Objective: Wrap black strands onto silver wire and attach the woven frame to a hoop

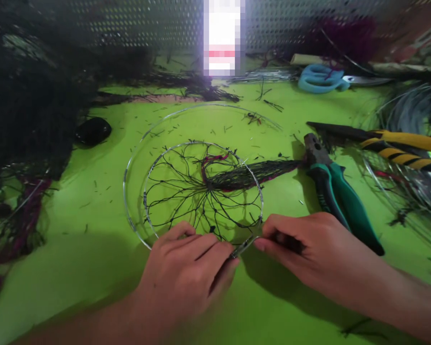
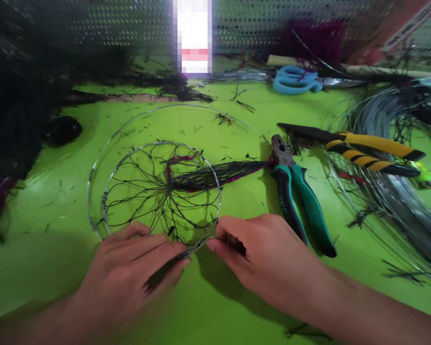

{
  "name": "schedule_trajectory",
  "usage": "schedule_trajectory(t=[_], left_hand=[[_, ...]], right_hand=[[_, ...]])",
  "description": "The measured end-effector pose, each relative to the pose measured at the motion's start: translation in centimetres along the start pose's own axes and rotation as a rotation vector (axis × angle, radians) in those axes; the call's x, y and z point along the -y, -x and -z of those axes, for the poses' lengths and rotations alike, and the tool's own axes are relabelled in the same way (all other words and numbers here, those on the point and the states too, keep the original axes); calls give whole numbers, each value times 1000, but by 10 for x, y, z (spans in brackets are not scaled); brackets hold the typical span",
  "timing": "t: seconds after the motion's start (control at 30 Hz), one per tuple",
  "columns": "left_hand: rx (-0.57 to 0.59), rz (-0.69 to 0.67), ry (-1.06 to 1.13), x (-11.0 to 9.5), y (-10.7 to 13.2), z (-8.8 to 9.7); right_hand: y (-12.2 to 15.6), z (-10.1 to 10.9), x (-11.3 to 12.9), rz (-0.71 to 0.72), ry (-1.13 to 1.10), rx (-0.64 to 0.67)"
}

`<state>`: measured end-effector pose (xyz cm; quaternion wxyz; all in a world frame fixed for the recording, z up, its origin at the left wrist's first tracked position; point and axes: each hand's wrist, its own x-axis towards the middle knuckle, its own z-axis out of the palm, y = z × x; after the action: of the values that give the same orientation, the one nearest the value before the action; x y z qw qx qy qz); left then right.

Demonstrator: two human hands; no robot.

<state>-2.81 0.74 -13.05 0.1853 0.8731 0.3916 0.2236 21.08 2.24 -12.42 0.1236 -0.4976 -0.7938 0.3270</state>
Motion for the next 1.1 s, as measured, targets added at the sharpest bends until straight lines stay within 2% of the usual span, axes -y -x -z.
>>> schedule_trajectory(t=[0.1,0.2,0.33,0.47,0.63,0.73,0.87,0.97,1.1], left_hand=[[-19,-47,-9,0,-2,-3],[-38,-93,-25,1,-3,-4],[-30,-113,-84,3,-2,-4],[18,-127,-125,4,-3,0],[81,-199,-248,3,-8,18],[132,-228,-318,8,-1,34],[179,-191,-404,20,19,48],[156,-197,-385,23,31,48],[84,-289,-449,19,38,41]], right_hand=[[4,-3,0,-3,36,-48],[7,-6,-2,60,109,-104],[6,-4,-3,144,84,-70],[1,2,-1,55,-47,-30],[-1,16,-3,22,-39,-70],[0,28,-8,47,33,-89],[3,43,-19,107,118,-49],[3,48,-27,149,147,-4],[-1,45,-30,223,180,30]])
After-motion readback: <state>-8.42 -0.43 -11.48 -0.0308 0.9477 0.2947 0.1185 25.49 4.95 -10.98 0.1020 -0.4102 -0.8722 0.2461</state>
